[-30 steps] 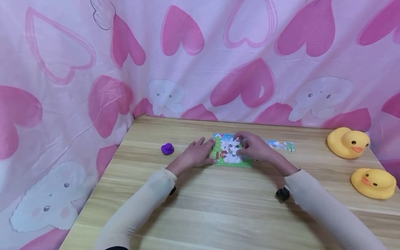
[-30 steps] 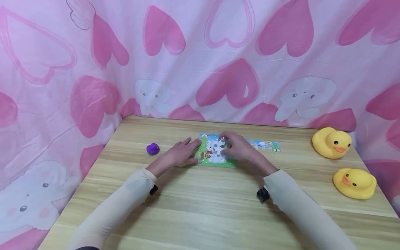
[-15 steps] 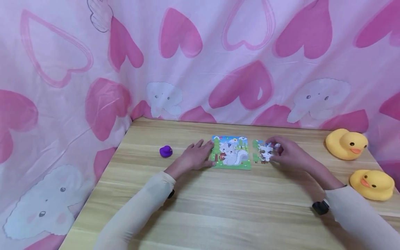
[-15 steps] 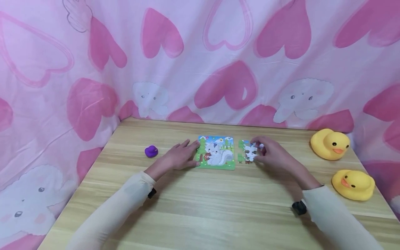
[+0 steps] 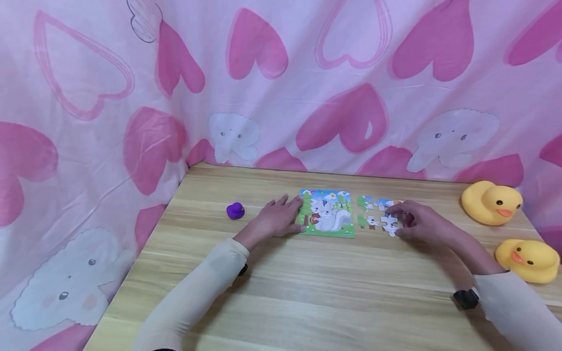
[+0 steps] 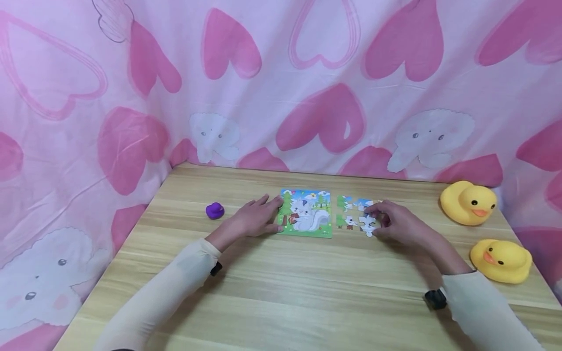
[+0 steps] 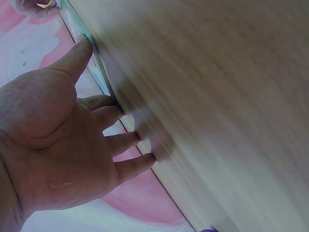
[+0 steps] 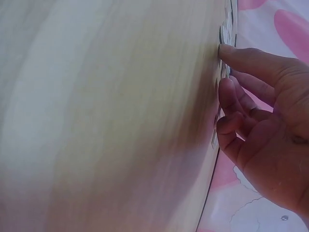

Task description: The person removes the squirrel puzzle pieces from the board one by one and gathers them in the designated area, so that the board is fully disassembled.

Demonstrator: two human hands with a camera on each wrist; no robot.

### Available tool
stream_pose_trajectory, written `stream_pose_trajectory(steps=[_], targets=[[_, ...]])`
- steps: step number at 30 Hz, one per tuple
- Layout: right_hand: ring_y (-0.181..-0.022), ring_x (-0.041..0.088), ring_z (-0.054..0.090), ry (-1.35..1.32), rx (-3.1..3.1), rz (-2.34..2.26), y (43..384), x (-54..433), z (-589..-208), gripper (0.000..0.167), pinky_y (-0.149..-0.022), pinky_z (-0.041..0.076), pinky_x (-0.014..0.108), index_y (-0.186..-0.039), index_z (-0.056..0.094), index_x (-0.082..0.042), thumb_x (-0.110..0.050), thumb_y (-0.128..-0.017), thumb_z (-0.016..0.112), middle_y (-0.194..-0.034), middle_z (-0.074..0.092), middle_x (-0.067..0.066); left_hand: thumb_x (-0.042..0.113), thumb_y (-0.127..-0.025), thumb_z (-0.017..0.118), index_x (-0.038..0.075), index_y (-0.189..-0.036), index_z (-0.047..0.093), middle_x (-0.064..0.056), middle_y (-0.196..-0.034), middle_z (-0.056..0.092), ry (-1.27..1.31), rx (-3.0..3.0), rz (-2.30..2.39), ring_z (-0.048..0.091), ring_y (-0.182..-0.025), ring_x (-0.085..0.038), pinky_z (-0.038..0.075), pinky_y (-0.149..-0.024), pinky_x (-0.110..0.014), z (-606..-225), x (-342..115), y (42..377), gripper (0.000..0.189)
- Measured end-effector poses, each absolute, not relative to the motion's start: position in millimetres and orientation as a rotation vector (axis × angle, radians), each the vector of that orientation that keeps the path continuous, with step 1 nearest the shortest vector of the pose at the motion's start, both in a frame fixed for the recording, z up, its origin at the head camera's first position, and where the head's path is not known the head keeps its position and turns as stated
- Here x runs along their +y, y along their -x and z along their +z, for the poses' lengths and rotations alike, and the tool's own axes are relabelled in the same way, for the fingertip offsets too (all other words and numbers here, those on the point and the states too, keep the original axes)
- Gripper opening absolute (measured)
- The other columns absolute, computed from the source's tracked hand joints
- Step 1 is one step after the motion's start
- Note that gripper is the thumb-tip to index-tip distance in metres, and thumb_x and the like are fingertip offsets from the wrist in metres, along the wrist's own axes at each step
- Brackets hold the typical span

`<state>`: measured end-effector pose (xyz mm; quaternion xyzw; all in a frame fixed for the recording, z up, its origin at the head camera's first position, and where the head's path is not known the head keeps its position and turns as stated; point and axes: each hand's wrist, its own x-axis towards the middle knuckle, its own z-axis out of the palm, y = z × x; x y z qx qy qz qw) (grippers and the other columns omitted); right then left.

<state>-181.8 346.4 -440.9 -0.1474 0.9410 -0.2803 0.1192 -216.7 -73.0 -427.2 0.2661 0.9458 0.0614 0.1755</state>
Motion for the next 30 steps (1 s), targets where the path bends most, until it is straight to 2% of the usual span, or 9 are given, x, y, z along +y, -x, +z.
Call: stream_pose_trajectory(steps=[7, 14, 21, 25, 30], targets=[[-0.095, 0.021, 0.057, 0.465, 2.747, -0.768, 181.9, 345.5, -436.5, 0.052, -0.072, 0.052, 0.022, -0.138, 0.067, -0.01, -0.013, -0.089, 0.085, -0.11, 0.063, 0.007, 0.056, -0.103, 0.062, 0.016, -0.17, 0.021, -0.004, -0.179, 0.019, -0.75, 2.694, 0.149, 0.018, -0.166, -0.037, 0.024, -0.132, -0.063, -426.5, -71.6, 218.0, 0.088], [-0.094, 0.021, 0.057, 0.497, 2.735, -0.762, 188.1, 336.2, -429.7, 0.052, -0.07, 0.054, 0.022, -0.139, 0.067, -0.015, -0.012, -0.09, 0.083, -0.113, 0.064, 0.007, 0.057, -0.103, 0.062, 0.016, -0.171, 0.02, -0.003, -0.179, 0.018, -0.746, 2.685, 0.138, 0.018, -0.166, -0.036, 0.024, -0.132, -0.063, -426.6, -70.4, 218.5, 0.09], [-0.096, 0.021, 0.06, 0.559, 2.658, -0.901, 199.0, 305.4, -433.5, 0.048, -0.073, 0.057, 0.024, -0.14, 0.066, -0.015, -0.02, -0.095, 0.081, -0.119, 0.066, 0.007, 0.056, -0.103, 0.061, 0.015, -0.171, 0.02, -0.004, -0.179, 0.019, -0.749, 2.686, 0.139, 0.018, -0.166, -0.037, 0.024, -0.132, -0.063, -425.6, -70.4, 217.5, 0.089], [-0.096, 0.022, 0.061, 0.586, 2.633, -0.934, 204.5, 282.3, -430.7, 0.048, -0.072, 0.058, 0.026, -0.142, 0.065, -0.016, -0.018, -0.096, 0.079, -0.121, 0.064, 0.008, 0.056, -0.103, 0.061, 0.014, -0.17, 0.021, -0.005, -0.179, 0.019, -0.759, 2.687, 0.141, 0.018, -0.166, -0.037, 0.024, -0.132, -0.063, -424.1, -70.4, 217.3, 0.088], [-0.097, 0.02, 0.064, 0.687, 2.709, -0.875, 210.2, 255.3, -431.9, 0.055, -0.077, 0.059, 0.028, -0.147, 0.062, -0.011, -0.014, -0.095, 0.079, -0.125, 0.064, 0.011, 0.055, -0.103, 0.063, 0.014, -0.17, 0.022, -0.006, -0.178, 0.021, -0.753, 2.69, 0.148, 0.019, -0.165, -0.038, 0.026, -0.131, -0.064, -422.4, -69.5, 216.5, 0.088]])
